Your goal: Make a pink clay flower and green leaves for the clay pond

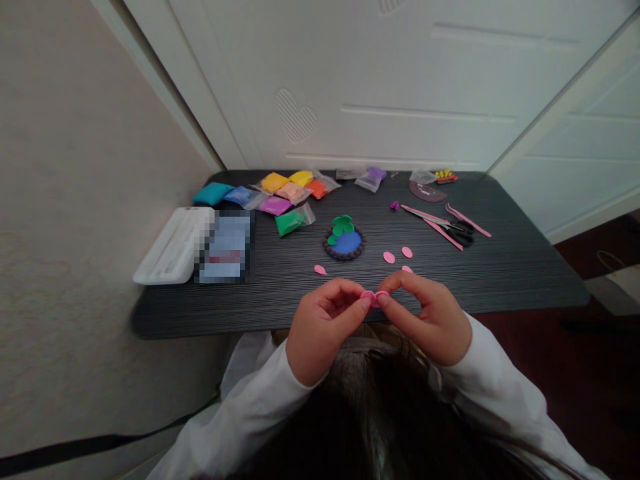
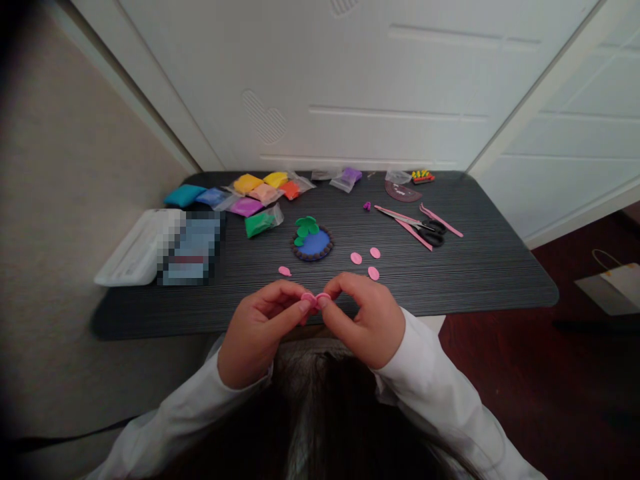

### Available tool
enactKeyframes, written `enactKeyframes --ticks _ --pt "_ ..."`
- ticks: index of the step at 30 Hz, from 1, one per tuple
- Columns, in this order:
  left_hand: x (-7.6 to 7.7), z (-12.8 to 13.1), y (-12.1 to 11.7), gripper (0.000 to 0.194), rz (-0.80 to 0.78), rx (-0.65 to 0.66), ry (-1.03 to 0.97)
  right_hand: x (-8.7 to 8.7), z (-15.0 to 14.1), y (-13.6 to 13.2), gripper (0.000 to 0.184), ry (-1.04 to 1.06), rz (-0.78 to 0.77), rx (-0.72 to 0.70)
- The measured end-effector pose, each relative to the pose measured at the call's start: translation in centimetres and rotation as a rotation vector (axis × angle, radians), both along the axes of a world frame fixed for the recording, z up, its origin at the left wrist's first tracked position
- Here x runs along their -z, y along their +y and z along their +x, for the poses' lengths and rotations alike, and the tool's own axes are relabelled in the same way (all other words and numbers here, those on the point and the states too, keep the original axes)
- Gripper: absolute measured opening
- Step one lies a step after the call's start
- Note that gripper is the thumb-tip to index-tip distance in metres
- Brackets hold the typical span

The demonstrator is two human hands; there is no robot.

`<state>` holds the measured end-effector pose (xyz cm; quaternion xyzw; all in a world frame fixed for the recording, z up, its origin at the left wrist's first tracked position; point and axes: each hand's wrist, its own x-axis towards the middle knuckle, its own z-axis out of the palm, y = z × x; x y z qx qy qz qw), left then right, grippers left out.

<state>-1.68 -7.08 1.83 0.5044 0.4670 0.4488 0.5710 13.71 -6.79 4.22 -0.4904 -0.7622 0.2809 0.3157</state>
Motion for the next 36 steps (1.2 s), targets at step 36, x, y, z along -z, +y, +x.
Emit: enactKeyframes --ticks 36 --pt "-0.1 -1.2 -1.6 0.055 0.869 -0.039 0.102 0.2 -0.3 -1.8 0.037 0.295 0.410 -0.200"
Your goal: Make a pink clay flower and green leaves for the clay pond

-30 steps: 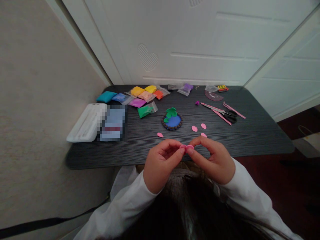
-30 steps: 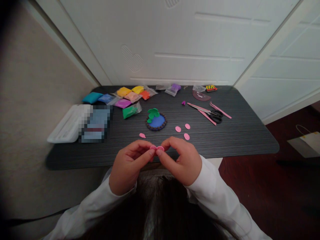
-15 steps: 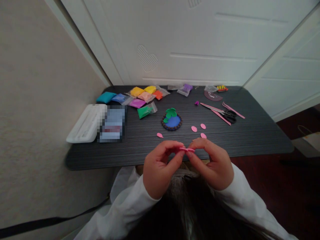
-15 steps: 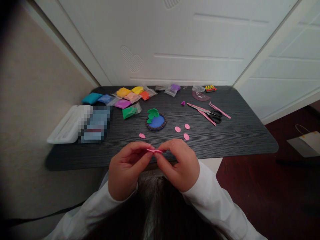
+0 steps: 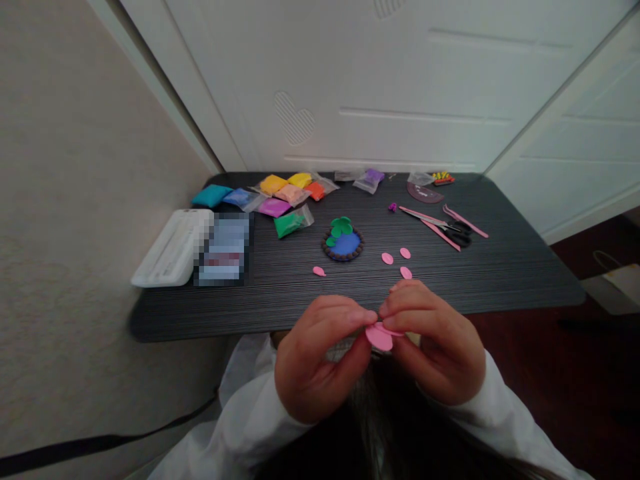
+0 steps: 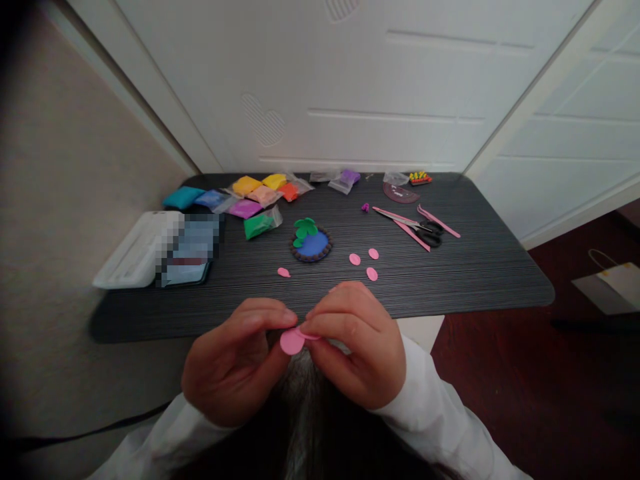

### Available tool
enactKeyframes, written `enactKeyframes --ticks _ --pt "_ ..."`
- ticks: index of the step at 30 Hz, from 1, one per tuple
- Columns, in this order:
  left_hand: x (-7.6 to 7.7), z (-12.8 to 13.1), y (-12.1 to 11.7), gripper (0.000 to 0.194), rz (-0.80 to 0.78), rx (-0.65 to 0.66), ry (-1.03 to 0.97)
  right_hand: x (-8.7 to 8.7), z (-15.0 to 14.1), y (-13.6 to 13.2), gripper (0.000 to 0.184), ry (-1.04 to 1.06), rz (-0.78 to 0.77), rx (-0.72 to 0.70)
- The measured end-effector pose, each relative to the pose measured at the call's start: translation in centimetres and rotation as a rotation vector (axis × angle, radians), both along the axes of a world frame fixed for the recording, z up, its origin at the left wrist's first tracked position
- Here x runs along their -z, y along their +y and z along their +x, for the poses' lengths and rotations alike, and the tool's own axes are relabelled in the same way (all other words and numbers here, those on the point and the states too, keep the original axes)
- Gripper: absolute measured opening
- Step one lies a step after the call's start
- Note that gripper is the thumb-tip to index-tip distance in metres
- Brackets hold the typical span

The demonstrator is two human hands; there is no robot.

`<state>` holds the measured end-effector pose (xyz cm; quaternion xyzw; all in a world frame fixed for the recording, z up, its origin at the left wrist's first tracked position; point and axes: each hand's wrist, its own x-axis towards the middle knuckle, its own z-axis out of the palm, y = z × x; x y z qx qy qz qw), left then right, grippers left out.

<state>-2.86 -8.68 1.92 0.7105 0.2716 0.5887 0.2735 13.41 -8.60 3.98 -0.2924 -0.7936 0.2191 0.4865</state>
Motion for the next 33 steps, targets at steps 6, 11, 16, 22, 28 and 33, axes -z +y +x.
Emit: enactKeyframes --ticks 6,11,16,22,28,33 --pt "-0.7 -0.3 -0.1 0.054 0.021 0.037 0.028 -0.2 0.0 -0.2 0.038 -0.007 0.020 -0.023" --pt "-0.6 0.3 -0.5 0.045 -0.112 0.015 -0.067 0.0 -0.4 -0.4 0.038 0.062 -0.079 0.022" --pt "-0.2 1.8 -0.4 0.046 -0.396 -0.072 -0.370 0.9 -1.1 -0.4 0.027 0.144 -0.241 0.142" --pt "0.1 2.4 0.5 0.034 -0.760 -0.004 -0.532 1.8 -1.7 0.0 0.018 0.180 -0.358 0.228" --pt "0.4 2.5 0.4 0.032 -0.710 -0.024 -0.526 2.1 -1.9 0.2 0.017 0.205 -0.366 0.228" --pt "0.4 2.6 0.0 0.033 -0.571 -0.116 -0.428 2.2 -1.9 0.0 0.017 0.244 -0.363 0.219"
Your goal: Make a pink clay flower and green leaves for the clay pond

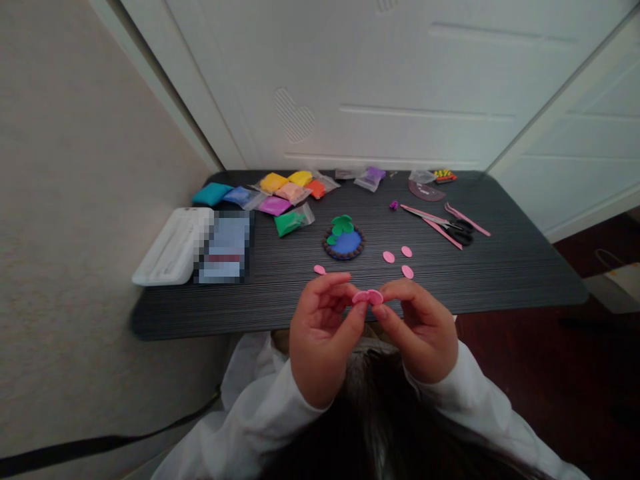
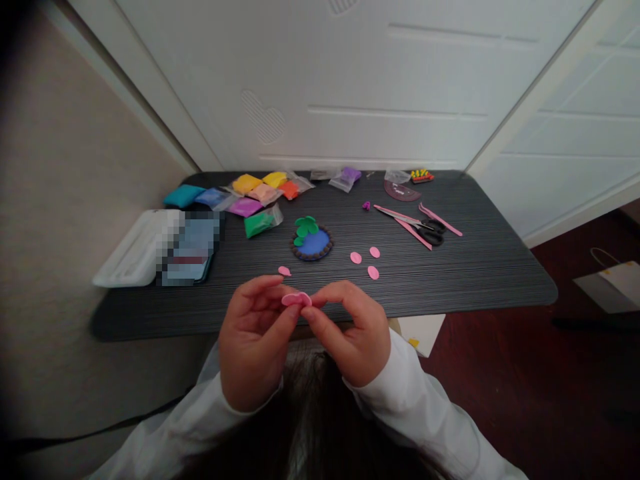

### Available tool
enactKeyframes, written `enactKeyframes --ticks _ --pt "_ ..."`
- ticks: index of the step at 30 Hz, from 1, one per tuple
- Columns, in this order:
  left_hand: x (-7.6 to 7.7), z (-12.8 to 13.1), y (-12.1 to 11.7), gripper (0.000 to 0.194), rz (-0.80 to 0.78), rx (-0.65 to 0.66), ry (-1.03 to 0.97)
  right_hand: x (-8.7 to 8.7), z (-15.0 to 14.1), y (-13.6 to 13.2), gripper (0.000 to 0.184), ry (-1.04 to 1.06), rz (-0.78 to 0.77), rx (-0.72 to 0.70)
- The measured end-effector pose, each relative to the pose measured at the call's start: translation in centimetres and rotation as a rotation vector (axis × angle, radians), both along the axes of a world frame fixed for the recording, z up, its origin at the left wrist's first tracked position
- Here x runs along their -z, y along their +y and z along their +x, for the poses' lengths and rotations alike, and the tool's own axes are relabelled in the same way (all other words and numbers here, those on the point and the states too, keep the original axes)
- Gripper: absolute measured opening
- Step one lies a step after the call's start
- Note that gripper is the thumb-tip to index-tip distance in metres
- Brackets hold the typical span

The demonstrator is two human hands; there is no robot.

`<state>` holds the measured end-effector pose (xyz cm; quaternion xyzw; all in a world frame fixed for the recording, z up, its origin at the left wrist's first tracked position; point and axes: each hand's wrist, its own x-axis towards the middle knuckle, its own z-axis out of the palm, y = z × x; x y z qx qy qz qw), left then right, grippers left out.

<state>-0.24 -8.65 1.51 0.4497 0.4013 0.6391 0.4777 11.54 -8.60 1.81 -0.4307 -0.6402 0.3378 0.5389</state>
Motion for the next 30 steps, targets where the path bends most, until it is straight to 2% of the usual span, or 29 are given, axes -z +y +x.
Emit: enactKeyframes --ticks 6,10,20,26,30 --pt "0.32 -0.22 -0.17 0.038 0.152 -0.084 0.132 0.14 -0.03 -0.21 0.016 0.038 0.005 -0.029" --pt "0.39 -0.38 -0.17 0.039 0.183 -0.092 0.175 0.17 -0.04 -0.24 0.016 0.038 0.021 -0.018" --pt "0.45 -0.75 0.06 0.036 0.142 -0.060 0.227 0.33 0.35 0.08 0.019 -0.032 0.057 -0.001" --pt "0.42 -0.75 0.13 0.030 0.071 -0.018 0.188 0.20 0.40 0.11 0.016 -0.079 0.016 0.002" --pt "0.39 -0.64 0.30 0.024 -0.006 0.059 0.108 0.29 0.48 0.22 0.014 -0.082 0.000 0.006"
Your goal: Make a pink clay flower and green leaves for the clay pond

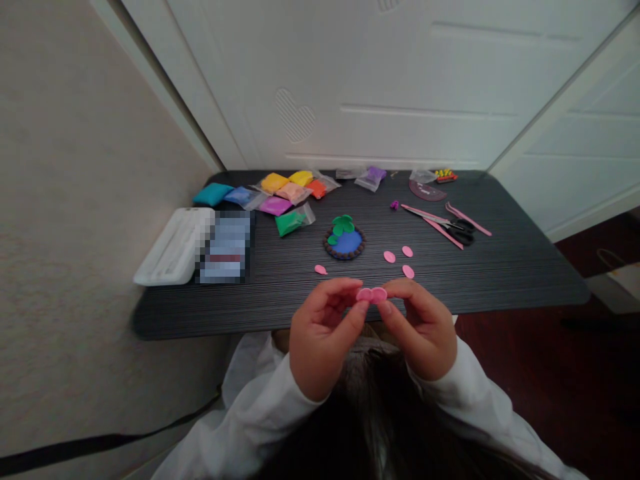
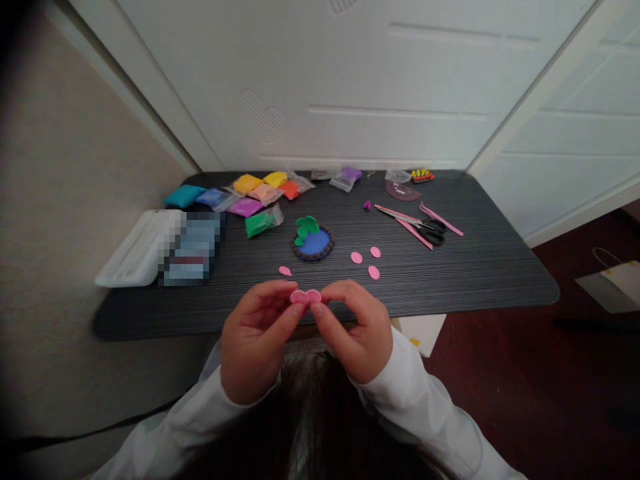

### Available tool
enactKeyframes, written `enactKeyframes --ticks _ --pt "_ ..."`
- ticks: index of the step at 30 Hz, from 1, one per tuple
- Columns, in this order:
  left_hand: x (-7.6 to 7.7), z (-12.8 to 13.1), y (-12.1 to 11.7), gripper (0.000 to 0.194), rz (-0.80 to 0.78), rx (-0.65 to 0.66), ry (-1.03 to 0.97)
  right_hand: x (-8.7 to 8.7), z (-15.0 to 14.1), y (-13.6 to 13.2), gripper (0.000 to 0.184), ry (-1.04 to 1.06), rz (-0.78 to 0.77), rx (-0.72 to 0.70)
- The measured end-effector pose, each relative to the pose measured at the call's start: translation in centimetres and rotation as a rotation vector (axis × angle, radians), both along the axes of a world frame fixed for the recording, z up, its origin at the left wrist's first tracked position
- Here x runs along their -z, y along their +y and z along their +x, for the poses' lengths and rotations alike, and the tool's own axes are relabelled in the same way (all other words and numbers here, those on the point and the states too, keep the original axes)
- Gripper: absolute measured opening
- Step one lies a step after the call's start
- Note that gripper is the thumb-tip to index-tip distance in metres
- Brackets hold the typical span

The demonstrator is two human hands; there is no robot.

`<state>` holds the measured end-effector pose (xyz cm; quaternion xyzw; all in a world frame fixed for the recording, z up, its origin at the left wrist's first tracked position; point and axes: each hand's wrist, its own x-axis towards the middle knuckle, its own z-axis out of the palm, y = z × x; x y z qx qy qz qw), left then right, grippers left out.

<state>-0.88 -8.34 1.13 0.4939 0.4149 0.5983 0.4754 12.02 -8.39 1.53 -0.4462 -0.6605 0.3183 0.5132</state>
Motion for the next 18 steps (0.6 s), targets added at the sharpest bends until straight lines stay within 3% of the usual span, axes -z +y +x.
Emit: enactKeyframes --ticks 13,18 --pt "0.22 -0.17 0.28 0.022 -0.042 0.024 -0.011 0.06 0.08 0.22 0.019 -0.026 0.043 -0.049" --pt "0.05 0.02 0.23 0.021 -0.025 -0.029 -0.008 0.15 0.12 0.27 0.019 -0.039 0.045 -0.038"
